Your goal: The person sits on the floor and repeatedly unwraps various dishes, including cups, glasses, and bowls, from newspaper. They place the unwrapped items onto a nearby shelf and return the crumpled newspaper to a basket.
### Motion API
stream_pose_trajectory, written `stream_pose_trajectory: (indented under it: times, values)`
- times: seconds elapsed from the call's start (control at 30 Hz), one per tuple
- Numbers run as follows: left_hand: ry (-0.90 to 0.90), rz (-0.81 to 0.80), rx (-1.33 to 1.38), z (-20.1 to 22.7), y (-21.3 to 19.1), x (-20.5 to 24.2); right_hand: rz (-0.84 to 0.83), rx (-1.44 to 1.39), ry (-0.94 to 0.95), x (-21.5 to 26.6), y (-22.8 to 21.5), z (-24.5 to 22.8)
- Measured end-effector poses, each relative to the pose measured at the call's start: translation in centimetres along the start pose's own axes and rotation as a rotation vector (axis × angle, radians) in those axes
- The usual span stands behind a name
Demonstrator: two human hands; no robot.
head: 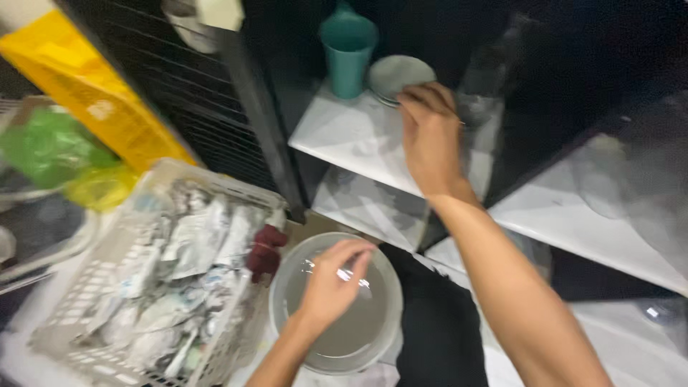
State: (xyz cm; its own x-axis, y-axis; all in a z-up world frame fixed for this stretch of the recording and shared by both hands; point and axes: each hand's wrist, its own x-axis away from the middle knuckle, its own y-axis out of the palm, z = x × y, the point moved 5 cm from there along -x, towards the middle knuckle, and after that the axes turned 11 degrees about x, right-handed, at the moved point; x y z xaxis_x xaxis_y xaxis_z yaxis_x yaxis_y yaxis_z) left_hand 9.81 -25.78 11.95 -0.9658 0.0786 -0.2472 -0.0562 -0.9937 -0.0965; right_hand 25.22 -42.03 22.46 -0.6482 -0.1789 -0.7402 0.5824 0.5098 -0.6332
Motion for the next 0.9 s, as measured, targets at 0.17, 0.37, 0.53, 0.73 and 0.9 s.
stream_pose_trajectory:
  times: [0.17, 0.37, 0.53, 0.73, 0.9]
  values:
    - [-0.127, -0.087, -0.017, -2.7, -0.3, 2.3, -0.029, 0.017, -0.036, -0.6, 1.1, 0.6]
    - [-0.097, -0.103, -0.076, -5.1, -3.3, 5.6, -0.104, 0.147, -0.123, -0.1, 3.2, 0.9]
    - [-0.141, -0.072, -0.107, -7.1, -7.8, 9.4, -0.291, 0.16, -0.093, 0.3, 4.8, 1.3]
    - [-0.126, 0.064, -0.089, -7.0, -14.1, 10.9, 0.036, 0.449, -0.273, 3.0, 2.1, -4.5]
    - [-0.266, 0.164, -0.146, -8.1, -19.8, 10.8, -0.068, 0.162, -0.331, 7.1, 4.8, -13.9]
